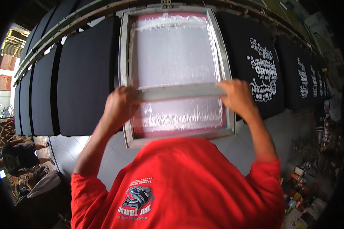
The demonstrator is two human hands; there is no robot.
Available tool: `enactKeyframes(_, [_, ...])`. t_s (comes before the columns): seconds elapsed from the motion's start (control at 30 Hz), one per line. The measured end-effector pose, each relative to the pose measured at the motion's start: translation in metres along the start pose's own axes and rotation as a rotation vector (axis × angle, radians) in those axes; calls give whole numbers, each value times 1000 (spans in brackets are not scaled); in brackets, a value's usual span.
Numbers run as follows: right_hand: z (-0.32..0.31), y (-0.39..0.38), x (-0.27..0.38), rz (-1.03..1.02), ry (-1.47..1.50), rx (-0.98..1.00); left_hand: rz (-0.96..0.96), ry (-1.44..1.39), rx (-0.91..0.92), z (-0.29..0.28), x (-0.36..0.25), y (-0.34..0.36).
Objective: The person performs screen printing on black shirts by pulling a squeegee across a screen frame to apply white ink. They repeat this process across a series of shirt stations on a production line.
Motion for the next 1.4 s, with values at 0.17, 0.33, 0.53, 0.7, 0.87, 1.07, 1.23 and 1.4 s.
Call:
enactKeyframes(0.17, [16, -117, 50, 73, 4, 77, -63, -109, 22, 16, -46, -111])
enactKeyframes(0.33, [51, -158, 52, 78, -2, -106, -17, -29, -47, 38, -56, -143])
enactKeyframes(0.53, [85, -121, 20, 29, -114, -187, 68, 94, -213, 67, -26, -112])
enactKeyframes(0.7, [45, -58, 10, 20, -105, -32, 51, 101, -45, 48, -2, -52])
enactKeyframes(0.87, [37, -133, 46, 55, -39, -54, 31, -44, -82, 33, -41, -118])
enactKeyframes(1.07, [62, -121, 39, 34, -28, -210, 4, 37, -108, 52, -31, -117])
enactKeyframes(1.23, [68, -52, 4, -5, -61, -212, 40, 54, -110, 60, 2, -47])
enactKeyframes(1.4, [78, 33, -38, -32, -88, -210, 66, 57, -162, 65, 44, 36])
Point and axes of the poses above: each hand's wrist, its own y-axis towards the middle knuckle, its own z-axis out of the palm, x = y × z, the point moved 5 cm from there along y, towards the middle knuckle, and after that the axes turned 10 degrees about -x, right-handed, at the moved point
